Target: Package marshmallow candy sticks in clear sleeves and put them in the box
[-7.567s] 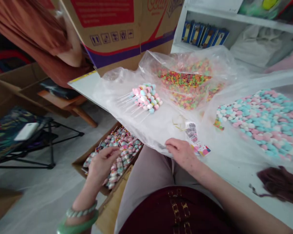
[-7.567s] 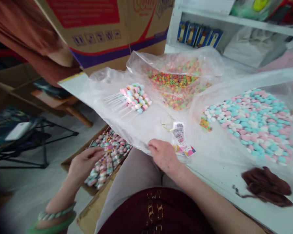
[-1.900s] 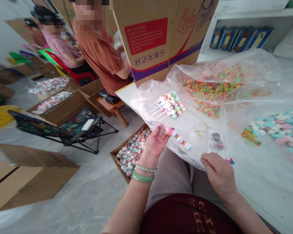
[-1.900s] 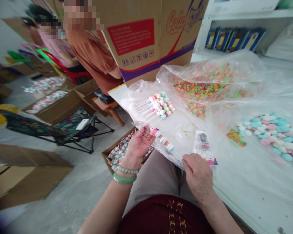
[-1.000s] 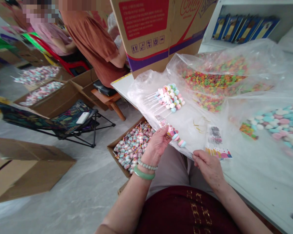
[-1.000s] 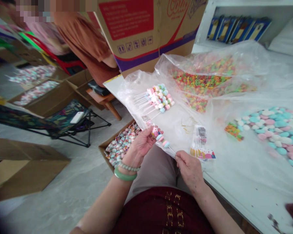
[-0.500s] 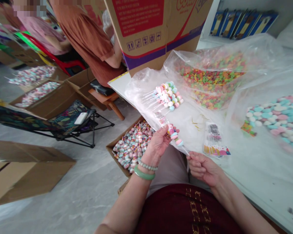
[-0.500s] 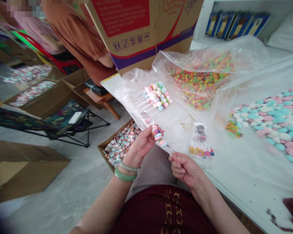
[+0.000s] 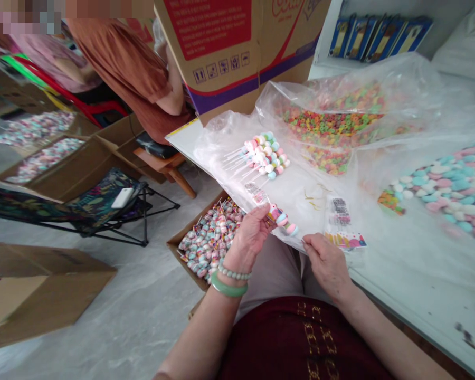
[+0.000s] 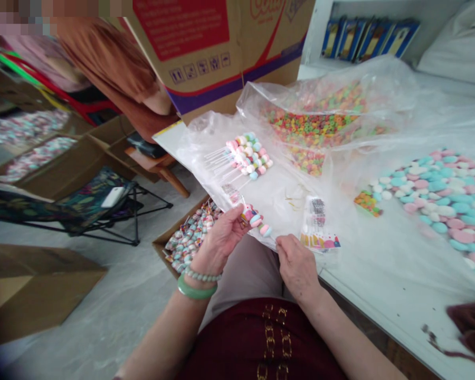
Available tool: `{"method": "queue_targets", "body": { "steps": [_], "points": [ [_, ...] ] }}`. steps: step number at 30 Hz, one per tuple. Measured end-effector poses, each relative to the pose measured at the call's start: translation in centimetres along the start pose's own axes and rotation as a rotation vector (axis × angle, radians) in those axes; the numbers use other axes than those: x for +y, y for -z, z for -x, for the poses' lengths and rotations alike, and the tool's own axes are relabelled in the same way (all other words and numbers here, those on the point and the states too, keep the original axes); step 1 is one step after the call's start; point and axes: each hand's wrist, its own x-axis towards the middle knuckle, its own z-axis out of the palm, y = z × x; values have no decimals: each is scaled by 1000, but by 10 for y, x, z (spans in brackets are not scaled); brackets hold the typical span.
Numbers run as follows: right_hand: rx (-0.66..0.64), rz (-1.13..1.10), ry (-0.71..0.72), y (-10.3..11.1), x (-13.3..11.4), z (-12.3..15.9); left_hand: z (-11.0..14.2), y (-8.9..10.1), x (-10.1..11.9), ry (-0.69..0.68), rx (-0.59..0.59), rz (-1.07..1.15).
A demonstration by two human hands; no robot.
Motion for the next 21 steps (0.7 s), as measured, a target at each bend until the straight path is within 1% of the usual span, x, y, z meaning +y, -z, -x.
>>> {"method": "queue_targets", "body": {
  "steps": [1, 3, 5, 7, 9, 11, 12, 13, 14, 17, 19, 21],
  "points": [
    [-27, -98, -71, 0, 0, -1, 1, 0, 1, -16, -16, -14],
    [-144, -419, -270, 1, 1, -4, 3, -1, 3, -34, -73, -35],
    [-323, -821, -472, 2, 3, -7, 5, -3, 3, -40, -131, -35],
    [-507, -1165, -622, 2, 5, -8, 7, -6, 3, -40, -158, -25],
    [-633, -1371, -713, 1, 7, -8, 10, -8, 2, -27, -152, -16],
    [-665, -1420, -733, -2, 7, -7, 11, -10, 1, 16, -138, -6],
    [-640, -1384, -710, -3, 6, -6, 11, -10, 1, 44, -128, 0],
    [-590, -1307, -669, -4, 5, -5, 11, -10, 1, 71, -118, 5],
    [-512, -1197, -616, -5, 3, -4, 10, -9, 2, 93, -106, 11],
    [-238, -752, -413, -6, -1, -1, 9, -9, 4, 135, -62, 30],
    [-111, -410, -246, -4, -3, 1, 9, -9, 5, 144, -39, 37],
    [-18, -96, -73, -1, -5, 3, 8, -11, 3, 140, -23, 28]
  ]
}}
